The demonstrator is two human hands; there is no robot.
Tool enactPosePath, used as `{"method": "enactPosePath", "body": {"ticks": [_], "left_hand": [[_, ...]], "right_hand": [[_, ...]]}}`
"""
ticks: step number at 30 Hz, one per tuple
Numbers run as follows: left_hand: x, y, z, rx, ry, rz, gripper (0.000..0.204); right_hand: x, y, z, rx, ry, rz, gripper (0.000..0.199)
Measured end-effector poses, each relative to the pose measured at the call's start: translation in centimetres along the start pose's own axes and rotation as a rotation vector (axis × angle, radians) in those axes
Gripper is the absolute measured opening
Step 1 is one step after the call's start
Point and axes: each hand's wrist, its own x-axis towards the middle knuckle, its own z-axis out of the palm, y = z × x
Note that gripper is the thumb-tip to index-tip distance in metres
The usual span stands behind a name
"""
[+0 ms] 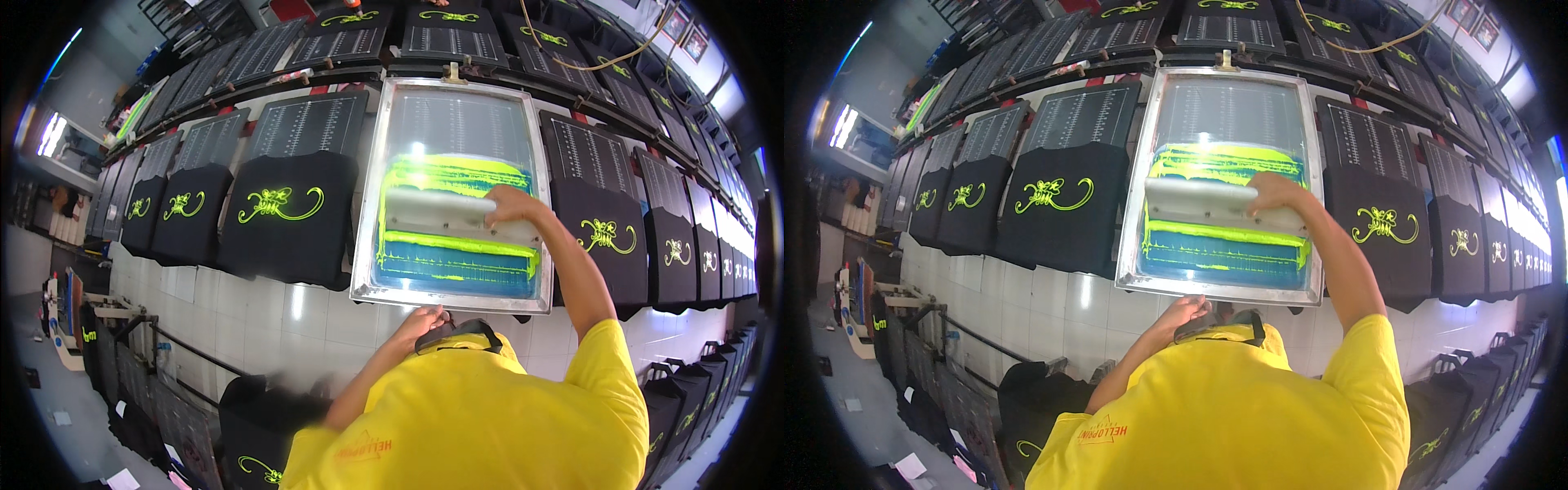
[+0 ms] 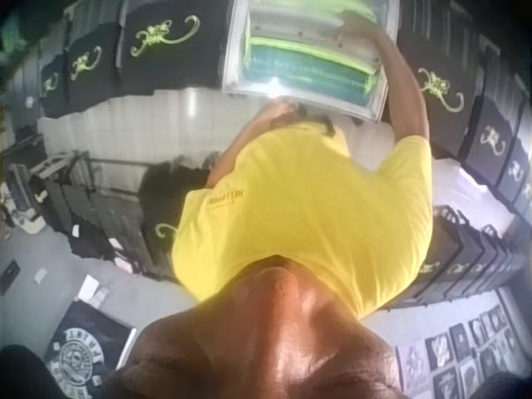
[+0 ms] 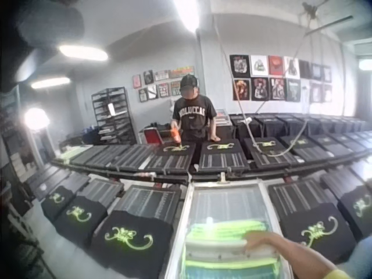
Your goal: The person performs screen printing by applying ink to a screen and using a squeegee to transfer the design onto black fabric items on a series of pallets.
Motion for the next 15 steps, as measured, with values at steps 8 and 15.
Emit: {"method": "enactPosePath", "body": {"ticks": [8,15], "left_hand": [[-0.3,-0.2,0.3,-0.127,0.06,0.009,0.029],[0.0,-0.2,-0.4,-0.023,0.018,-0.028,0.03]], "right_hand": [[-11.6,-7.8,11.5,-0.414,0.475,-0.063,0.029],[-12.5,-8.8,11.5,-0.367,0.513,-0.078,0.037]]}}
